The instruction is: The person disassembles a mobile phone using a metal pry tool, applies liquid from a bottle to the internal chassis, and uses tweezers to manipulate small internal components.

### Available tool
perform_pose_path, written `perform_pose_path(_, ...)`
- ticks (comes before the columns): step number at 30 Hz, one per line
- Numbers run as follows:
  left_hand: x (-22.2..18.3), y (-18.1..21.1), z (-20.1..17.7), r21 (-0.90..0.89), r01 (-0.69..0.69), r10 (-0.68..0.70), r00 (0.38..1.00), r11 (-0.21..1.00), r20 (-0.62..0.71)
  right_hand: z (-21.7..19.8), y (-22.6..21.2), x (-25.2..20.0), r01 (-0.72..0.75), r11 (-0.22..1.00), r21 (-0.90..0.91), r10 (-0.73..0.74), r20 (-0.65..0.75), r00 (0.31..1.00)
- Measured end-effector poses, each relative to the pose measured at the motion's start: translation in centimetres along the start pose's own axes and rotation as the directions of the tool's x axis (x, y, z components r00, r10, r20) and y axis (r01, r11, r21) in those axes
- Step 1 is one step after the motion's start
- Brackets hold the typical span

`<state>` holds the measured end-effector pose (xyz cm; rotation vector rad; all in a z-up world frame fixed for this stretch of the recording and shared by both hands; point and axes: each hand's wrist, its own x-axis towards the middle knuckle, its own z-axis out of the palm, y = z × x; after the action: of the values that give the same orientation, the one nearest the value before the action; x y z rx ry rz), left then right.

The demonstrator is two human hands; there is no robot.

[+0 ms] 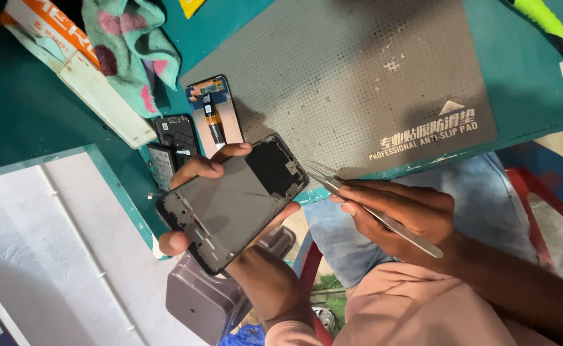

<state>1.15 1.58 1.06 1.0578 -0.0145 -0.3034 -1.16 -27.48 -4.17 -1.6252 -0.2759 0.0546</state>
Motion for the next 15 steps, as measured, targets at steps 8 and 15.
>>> perform_pose_path(8,0.0,0.8,-0.8,-0.035,0.101,-0.095,0.985,0.994,0.143,0.0,0.4,0.3,0.025,0.999,-0.021,-0.025,0.003,1.0)
perform_pose_path(15,-0.5,0.3,0.7,-0.087,0.047,-0.047,0.999,0.995,-0.004,0.3,0.7,0.3,0.009,0.998,0.064,-0.008,-0.023,1.0)
